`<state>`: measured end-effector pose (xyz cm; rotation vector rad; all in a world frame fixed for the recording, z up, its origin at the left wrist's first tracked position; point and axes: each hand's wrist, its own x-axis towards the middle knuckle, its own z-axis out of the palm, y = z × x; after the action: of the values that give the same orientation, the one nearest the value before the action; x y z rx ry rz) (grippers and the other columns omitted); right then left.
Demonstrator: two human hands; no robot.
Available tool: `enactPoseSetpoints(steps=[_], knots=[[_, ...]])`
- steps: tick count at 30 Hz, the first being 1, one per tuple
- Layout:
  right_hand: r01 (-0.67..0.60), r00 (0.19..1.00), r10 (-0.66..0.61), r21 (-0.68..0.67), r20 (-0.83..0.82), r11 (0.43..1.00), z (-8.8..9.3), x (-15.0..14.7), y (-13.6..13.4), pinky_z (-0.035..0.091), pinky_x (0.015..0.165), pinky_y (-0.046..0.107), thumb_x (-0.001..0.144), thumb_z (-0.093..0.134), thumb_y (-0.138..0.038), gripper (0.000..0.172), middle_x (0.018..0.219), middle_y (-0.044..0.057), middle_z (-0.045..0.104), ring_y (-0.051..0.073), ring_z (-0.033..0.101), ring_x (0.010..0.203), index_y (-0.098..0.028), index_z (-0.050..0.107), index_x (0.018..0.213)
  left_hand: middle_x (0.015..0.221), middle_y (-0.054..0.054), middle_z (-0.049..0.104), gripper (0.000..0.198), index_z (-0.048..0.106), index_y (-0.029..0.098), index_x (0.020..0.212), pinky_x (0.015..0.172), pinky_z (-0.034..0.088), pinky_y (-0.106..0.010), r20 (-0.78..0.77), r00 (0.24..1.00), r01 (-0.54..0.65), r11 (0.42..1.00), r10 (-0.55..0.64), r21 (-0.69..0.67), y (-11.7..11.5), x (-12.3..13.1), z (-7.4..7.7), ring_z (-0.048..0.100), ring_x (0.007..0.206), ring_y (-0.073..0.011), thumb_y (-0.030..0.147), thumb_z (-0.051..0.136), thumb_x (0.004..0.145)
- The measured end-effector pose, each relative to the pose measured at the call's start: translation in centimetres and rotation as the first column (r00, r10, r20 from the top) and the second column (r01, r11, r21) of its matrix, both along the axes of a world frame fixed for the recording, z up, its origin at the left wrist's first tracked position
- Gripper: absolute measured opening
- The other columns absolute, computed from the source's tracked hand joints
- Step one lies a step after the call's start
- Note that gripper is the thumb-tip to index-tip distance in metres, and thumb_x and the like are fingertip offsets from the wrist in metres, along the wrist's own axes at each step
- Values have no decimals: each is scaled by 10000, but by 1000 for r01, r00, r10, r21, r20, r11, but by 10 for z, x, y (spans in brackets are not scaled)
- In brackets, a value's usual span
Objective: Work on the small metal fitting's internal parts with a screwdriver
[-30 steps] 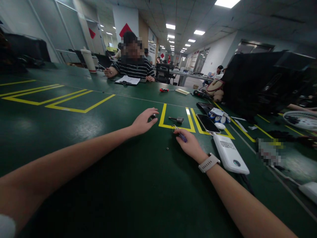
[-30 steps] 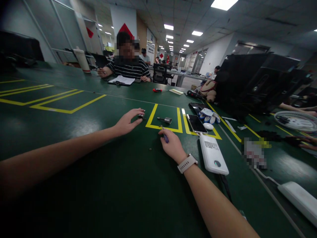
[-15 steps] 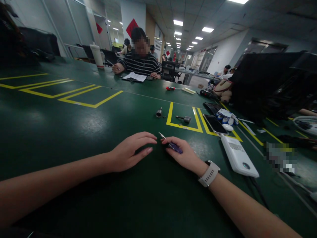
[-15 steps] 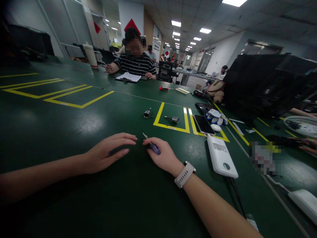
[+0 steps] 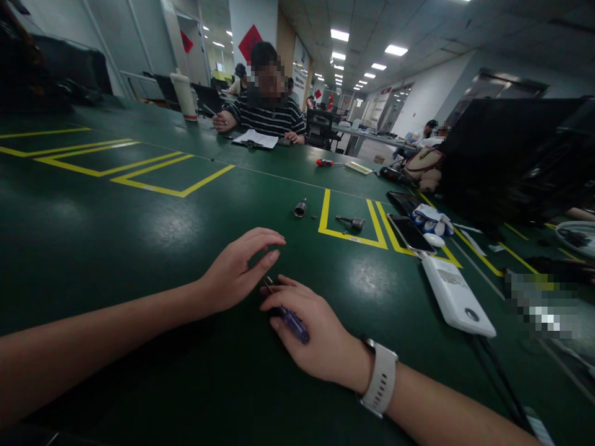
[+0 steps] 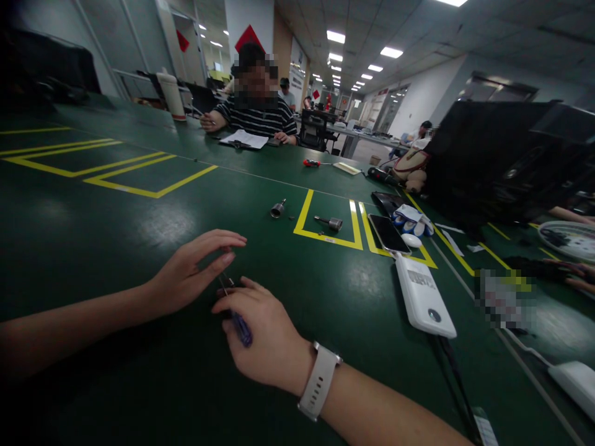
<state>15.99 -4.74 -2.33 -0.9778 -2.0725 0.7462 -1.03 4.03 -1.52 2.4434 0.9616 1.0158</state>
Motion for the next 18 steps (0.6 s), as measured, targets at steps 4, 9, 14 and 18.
enactPoseSetpoints(steps=[4,9,14,18], knots=[[145,983,-144,5,-114,989,10,9,13,317,1061,449,809,522,-137,208,1040,18,671,189,517,1173,-248,579,976,1247,-96,516,359,474,192,1206,977,415,-383,-34,998,-58,998,58,-6,-8,-5,-3,471,1166,-222,339,338,908],[401,900,-433,294,52,868,22,6,108,433,915,355,878,415,-191,179,1067,76,632,187,570,1033,-190,555,989,1292,-123,497,465,524,202,1203,995,355,-482,-301,946,127,992,-122,-4,-25,8,3,419,1212,-301,482,432,843],[317,803,-478,424,356,848,18,-17,212,390,937,357,872,466,-262,225,1119,117,594,221,503,1093,-149,551,1048,1174,-105,559,580,535,234,1184,904,404,-434,-401,860,320,945,-316,-58,-36,23,8,529,1025,-268,580,566,720],[250,722,-443,397,532,883,2,-12,242,430,846,402,841,534,-268,152,997,130,629,257,549,973,-153,599,917,1089,-68,567,334,569,233,1039,828,429,-376,-474,811,342,935,-343,-91,-36,22,6,529,965,-227,464,529,802]])
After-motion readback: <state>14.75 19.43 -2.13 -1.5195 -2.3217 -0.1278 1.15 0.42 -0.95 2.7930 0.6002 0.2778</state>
